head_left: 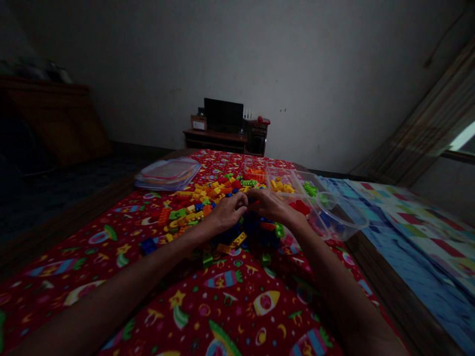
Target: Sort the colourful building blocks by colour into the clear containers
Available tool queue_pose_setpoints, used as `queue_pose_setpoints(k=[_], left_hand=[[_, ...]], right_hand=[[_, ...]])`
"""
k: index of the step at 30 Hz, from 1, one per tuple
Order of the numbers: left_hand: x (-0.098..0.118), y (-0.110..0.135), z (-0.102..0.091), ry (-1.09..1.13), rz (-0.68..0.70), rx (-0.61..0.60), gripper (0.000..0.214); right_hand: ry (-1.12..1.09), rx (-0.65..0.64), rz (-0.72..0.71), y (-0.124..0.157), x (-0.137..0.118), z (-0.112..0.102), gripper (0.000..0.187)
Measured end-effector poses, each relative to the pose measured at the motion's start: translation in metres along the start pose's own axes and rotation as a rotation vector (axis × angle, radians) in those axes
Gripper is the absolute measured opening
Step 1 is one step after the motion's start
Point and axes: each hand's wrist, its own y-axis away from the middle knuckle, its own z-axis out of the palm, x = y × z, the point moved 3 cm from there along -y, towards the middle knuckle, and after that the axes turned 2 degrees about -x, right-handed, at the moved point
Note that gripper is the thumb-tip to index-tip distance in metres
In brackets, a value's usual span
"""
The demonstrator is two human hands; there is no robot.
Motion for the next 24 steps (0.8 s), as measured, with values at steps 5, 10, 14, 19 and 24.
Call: queue_pose_setpoints(k=[5,10,14,19,24], left_hand=[[-0.003,0.004,-0.004,-0.081,0.006,0.025,0.007],[0.002,0.011,0.002,-0.2,0.259,-0.184,0.012],[0.005,0.017,0.014,-0.332,0.382,-0.295,0.015],[0.003,0.014,0.009,-0.304,0.316,-0.215,0.02],[-0.002,0.005,-0.006,-0.144,0.095,-0.102,0.024]], right_hand=[[0.043,0.13,0.123,0.003,0.013,-0.009,0.02],[0.254,0.354,0.356,0.026,0.041,-0.056,0.023],[0.382,0.461,0.596,0.062,0.063,-0.099,0.025],[0.451,0.408,0.873,0.111,0.082,-0.124,0.021],[0.468,0.446,0.838,0.116,0.086,-0.126,0.025]])
